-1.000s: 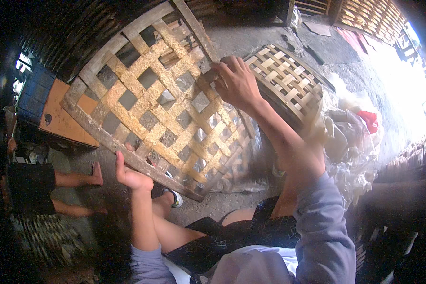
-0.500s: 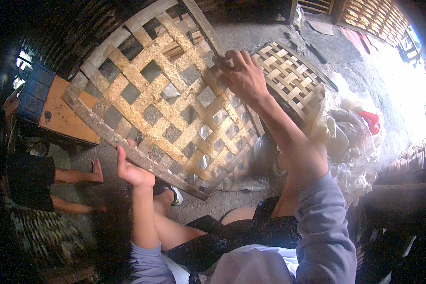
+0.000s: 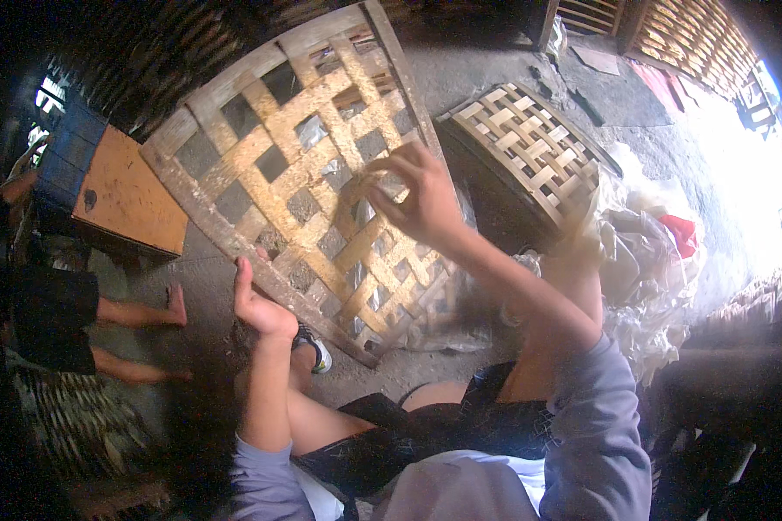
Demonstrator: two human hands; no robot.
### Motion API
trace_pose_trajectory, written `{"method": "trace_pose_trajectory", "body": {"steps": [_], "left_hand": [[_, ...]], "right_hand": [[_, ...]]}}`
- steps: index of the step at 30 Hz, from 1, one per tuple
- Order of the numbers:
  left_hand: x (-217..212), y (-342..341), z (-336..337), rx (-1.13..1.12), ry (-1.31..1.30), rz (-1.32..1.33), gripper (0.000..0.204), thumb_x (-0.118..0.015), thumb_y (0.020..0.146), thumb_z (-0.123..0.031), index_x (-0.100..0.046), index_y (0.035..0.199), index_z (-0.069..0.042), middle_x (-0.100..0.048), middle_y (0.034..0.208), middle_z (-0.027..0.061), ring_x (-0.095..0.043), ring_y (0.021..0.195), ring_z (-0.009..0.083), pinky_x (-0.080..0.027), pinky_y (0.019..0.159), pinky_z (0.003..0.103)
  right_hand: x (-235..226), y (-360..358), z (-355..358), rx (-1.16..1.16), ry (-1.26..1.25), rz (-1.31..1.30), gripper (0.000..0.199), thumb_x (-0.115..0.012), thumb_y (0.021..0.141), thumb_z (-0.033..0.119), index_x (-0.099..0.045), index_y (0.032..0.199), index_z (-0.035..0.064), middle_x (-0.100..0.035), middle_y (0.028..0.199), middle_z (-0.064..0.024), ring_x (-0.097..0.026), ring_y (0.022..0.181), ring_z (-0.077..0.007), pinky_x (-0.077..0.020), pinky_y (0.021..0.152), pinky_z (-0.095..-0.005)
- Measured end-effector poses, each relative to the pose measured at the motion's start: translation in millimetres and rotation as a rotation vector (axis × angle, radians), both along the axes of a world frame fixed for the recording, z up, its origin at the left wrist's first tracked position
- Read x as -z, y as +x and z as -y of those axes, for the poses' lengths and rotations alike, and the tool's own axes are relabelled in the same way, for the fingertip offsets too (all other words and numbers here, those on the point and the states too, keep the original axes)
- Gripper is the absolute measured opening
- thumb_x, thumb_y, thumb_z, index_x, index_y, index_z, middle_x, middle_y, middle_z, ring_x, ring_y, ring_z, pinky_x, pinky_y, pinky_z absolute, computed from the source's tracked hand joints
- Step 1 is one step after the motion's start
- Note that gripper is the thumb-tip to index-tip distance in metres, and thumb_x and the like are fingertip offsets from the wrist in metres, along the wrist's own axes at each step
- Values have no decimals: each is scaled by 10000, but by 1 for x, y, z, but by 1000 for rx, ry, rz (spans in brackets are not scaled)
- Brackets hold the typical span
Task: The person sits on the floor and assembles a wooden lattice by hand, inserting thin wooden strips into the grid structure. They occasionally adjust the lattice and handle a plastic bag containing materials.
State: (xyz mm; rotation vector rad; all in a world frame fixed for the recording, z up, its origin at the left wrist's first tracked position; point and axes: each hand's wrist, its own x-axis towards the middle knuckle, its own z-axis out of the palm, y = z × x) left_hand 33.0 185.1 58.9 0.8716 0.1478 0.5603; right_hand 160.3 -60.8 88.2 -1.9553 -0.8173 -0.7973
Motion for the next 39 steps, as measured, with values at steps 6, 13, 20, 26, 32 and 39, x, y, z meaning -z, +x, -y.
{"method": "trace_pose_trajectory", "body": {"steps": [6, 13, 20, 26, 32, 39], "left_hand": [[-26, -8, 11, 15, 233, -17, 301, -658, 991, -249, -699, 1109, 25, -687, 1103, 92, -606, 1052, 195, -442, 977, 339], [-37, -7, 33, -48, 405, -59, 284, -642, 1024, -245, -687, 1131, 14, -697, 1047, 70, -610, 986, 166, -457, 924, 304], [-23, 17, 42, -78, 603, -40, 311, -638, 1027, -274, -689, 1112, 20, -688, 1015, 71, -603, 959, 165, -458, 908, 309], [-13, 30, 22, -128, 433, -99, 293, -609, 1035, -262, -695, 1064, 16, -692, 1023, 86, -606, 969, 188, -453, 930, 322], [-21, 22, 22, -101, 379, -80, 269, -620, 1030, -258, -697, 1028, 0, -679, 990, 67, -588, 948, 172, -441, 909, 309], [-50, 5, 13, -27, 459, -92, 254, -659, 1010, -250, -700, 1079, -9, -693, 1001, 44, -598, 960, 134, -441, 908, 275]], "right_hand": [[-25, -30, -58, 98, 135, -202, 300, -904, 830, 259, -808, 1028, 55, -692, 967, -100, -668, 794, -186, -552, 690, -332], [-20, -34, -86, 210, 290, -367, 195, -864, 859, 155, -790, 950, -2, -703, 839, -78, -662, 722, -135, -526, 634, -294], [1, -7, -85, 229, 238, -193, 114, -794, 877, 94, -723, 854, 7, -674, 801, -125, -652, 669, -202, -520, 621, -340], [-15, 11, -47, 74, 217, -235, 87, -699, 926, 89, -680, 1009, 75, -669, 937, -149, -695, 841, -354, -548, 746, -457], [-36, 93, 84, 621, -31, -191, 174, -658, 958, 171, -676, 1084, 52, -693, 1107, -222, -714, 939, -392, -561, 812, -509], [-59, 92, 105, 749, 38, -218, 164, -784, 900, 208, -791, 1039, 120, -736, 1143, -159, -717, 1018, -349, -568, 882, -450]]}}
